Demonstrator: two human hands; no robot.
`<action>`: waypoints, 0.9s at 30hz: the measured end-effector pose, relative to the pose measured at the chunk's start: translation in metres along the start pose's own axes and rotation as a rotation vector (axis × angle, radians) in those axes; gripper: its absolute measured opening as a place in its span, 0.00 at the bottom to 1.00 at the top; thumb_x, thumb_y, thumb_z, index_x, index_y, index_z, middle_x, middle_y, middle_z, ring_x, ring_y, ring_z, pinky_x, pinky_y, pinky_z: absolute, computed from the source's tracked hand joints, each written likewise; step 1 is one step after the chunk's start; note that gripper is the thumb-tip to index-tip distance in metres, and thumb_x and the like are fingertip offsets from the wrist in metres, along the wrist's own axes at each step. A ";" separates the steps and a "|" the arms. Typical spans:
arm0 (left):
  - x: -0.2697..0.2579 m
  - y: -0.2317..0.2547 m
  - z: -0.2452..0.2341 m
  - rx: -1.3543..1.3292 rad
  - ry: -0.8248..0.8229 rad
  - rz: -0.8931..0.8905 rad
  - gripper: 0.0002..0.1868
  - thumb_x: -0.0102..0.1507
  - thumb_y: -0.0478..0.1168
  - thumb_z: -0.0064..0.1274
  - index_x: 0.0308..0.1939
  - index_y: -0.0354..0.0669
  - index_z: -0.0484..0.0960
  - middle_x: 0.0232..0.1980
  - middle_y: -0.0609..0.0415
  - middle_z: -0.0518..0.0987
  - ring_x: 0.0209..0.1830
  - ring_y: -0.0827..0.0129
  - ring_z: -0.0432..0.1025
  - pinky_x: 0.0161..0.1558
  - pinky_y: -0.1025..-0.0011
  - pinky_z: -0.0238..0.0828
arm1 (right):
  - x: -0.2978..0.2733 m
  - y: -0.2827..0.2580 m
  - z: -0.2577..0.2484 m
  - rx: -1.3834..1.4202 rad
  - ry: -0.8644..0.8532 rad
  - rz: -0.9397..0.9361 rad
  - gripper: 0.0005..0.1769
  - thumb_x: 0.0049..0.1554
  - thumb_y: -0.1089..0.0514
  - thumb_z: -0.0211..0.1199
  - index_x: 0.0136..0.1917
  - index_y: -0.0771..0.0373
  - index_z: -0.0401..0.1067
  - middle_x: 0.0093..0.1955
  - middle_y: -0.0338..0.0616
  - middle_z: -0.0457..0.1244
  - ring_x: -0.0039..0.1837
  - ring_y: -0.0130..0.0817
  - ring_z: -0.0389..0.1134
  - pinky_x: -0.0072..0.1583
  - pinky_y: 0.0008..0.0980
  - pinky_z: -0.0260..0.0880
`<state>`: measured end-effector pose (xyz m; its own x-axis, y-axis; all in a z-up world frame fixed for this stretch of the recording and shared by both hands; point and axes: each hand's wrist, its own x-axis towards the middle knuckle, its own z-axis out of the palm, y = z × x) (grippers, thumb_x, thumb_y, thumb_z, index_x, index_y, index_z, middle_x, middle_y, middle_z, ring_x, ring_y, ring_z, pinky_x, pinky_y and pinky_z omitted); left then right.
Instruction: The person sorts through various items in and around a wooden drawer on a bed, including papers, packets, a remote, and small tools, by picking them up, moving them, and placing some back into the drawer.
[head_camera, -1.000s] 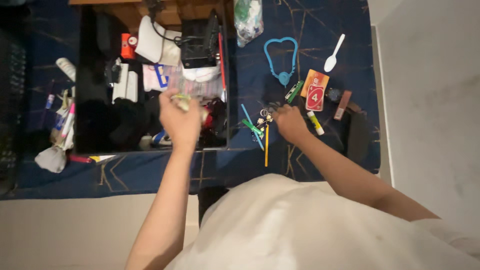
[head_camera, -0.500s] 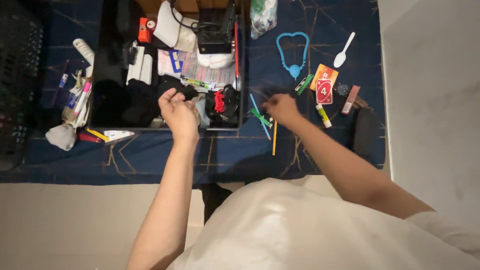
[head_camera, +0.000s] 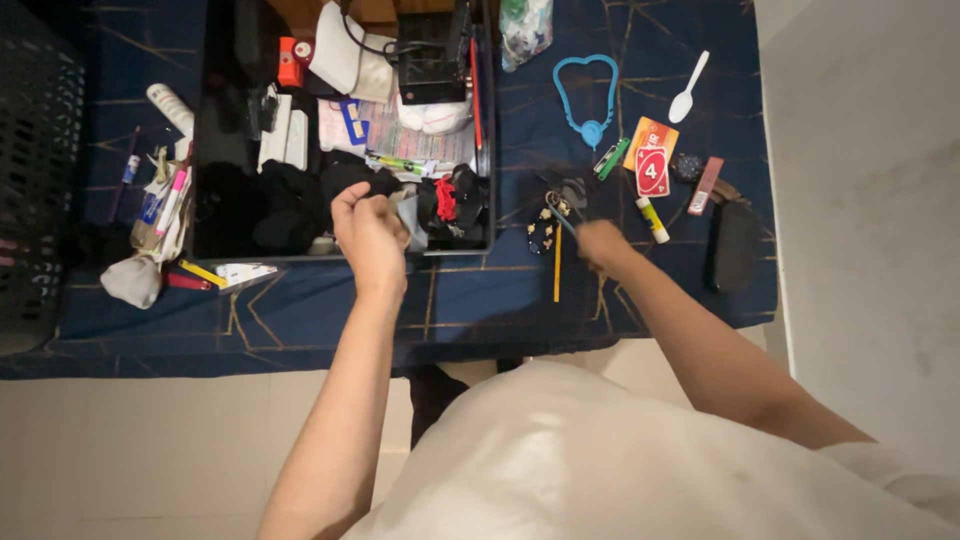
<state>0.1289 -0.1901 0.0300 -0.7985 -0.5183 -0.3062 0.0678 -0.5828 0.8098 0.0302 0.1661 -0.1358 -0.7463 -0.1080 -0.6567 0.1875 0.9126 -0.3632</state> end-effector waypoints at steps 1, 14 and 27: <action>0.002 -0.001 0.000 0.030 0.025 -0.005 0.15 0.65 0.32 0.42 0.56 0.43 0.67 0.32 0.58 0.67 0.22 0.79 0.58 0.20 0.78 0.51 | -0.006 0.000 0.004 -0.001 0.001 0.004 0.18 0.51 0.56 0.59 0.51 0.69 0.78 0.43 0.61 0.71 0.44 0.57 0.78 0.48 0.54 0.80; -0.020 -0.002 0.013 -0.097 -0.244 -0.016 0.36 0.58 0.20 0.46 0.69 0.40 0.54 0.60 0.45 0.73 0.52 0.61 0.77 0.50 0.68 0.80 | -0.060 -0.057 -0.047 0.181 1.065 -0.598 0.34 0.55 0.49 0.77 0.63 0.74 0.67 0.53 0.61 0.67 0.54 0.54 0.70 0.55 0.44 0.70; -0.115 0.116 -0.107 0.100 -0.111 0.422 0.21 0.64 0.29 0.62 0.59 0.30 0.74 0.45 0.52 0.82 0.46 0.74 0.75 0.52 0.76 0.74 | -0.274 -0.358 -0.002 0.336 -0.247 -1.062 0.09 0.58 0.59 0.70 0.50 0.65 0.78 0.41 0.34 0.68 0.43 0.17 0.65 0.45 0.21 0.66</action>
